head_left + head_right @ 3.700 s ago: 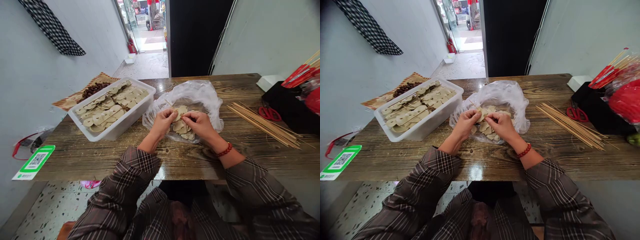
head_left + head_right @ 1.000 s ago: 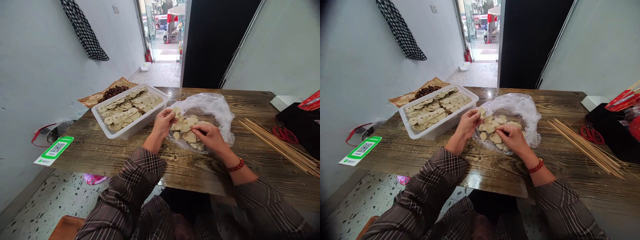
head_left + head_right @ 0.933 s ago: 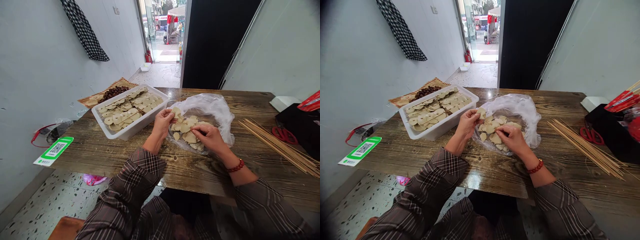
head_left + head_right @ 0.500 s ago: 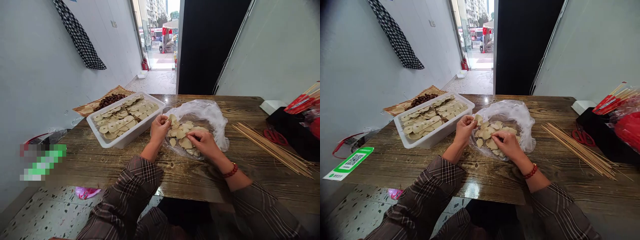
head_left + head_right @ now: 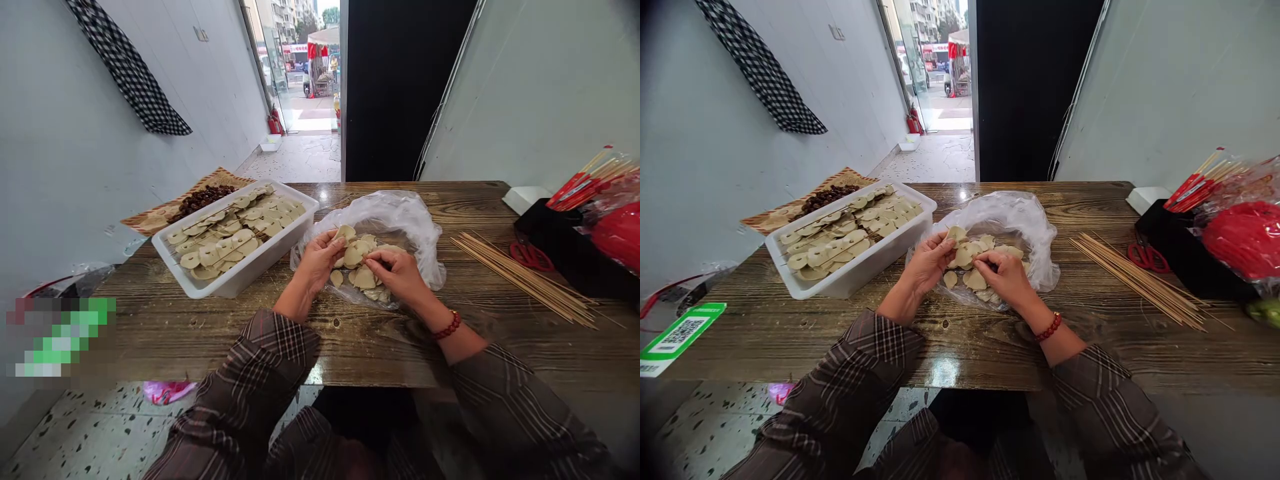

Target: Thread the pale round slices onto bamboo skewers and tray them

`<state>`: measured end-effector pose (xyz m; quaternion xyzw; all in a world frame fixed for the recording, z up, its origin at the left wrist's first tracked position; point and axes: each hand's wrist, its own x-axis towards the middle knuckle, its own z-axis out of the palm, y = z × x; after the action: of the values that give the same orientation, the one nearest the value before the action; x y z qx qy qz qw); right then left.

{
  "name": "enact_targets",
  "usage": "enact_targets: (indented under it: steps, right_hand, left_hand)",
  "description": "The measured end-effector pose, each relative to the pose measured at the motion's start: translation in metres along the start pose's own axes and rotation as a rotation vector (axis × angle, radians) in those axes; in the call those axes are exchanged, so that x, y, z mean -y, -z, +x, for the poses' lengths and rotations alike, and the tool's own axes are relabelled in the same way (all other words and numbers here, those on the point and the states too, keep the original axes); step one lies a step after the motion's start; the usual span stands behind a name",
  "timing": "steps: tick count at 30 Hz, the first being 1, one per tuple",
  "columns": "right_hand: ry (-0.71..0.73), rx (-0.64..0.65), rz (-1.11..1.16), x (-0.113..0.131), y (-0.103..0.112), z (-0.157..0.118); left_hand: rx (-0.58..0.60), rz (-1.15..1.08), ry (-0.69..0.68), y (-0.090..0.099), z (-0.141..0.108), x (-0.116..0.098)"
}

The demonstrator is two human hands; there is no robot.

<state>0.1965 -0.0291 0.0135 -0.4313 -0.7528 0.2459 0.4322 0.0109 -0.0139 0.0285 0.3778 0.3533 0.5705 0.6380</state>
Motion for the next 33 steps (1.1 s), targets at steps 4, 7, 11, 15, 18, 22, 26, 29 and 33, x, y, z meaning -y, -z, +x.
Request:
enact_targets:
  steps: [4, 7, 11, 15, 18, 22, 26, 29, 33]
  right_hand:
    - [-0.015, 0.037, 0.021, 0.001, -0.002, -0.002]
    - [-0.017, 0.081, 0.018, 0.002, -0.004, -0.003]
    - [-0.011, 0.095, -0.006, 0.002, -0.005, -0.004]
    - [0.024, 0.050, -0.042, -0.001, -0.005, -0.004]
    - [0.042, 0.032, -0.068, -0.003, -0.005, -0.004]
    - [0.048, 0.004, -0.072, -0.004, -0.006, -0.003]
    - [0.050, -0.033, -0.071, -0.004, -0.001, 0.001]
    - [0.018, -0.103, -0.038, -0.008, 0.010, 0.005]
    - [-0.073, -0.263, 0.018, -0.017, 0.026, 0.011]
  left_hand:
    - [-0.021, -0.021, -0.002, 0.000, 0.000, 0.001]
    - [-0.092, -0.040, -0.027, 0.002, 0.001, 0.001]
    - [-0.104, -0.039, -0.043, 0.005, 0.003, 0.000]
    - [-0.141, 0.002, -0.075, 0.005, 0.006, 0.003]
    - [-0.161, 0.009, -0.081, 0.003, 0.007, 0.008]
    - [-0.146, 0.053, -0.033, -0.004, 0.005, 0.015]
    - [-0.071, 0.096, -0.034, -0.010, 0.001, 0.016]
    - [-0.034, 0.205, -0.057, -0.009, -0.001, 0.013]
    - [0.088, 0.635, -0.134, -0.004, -0.001, 0.010]
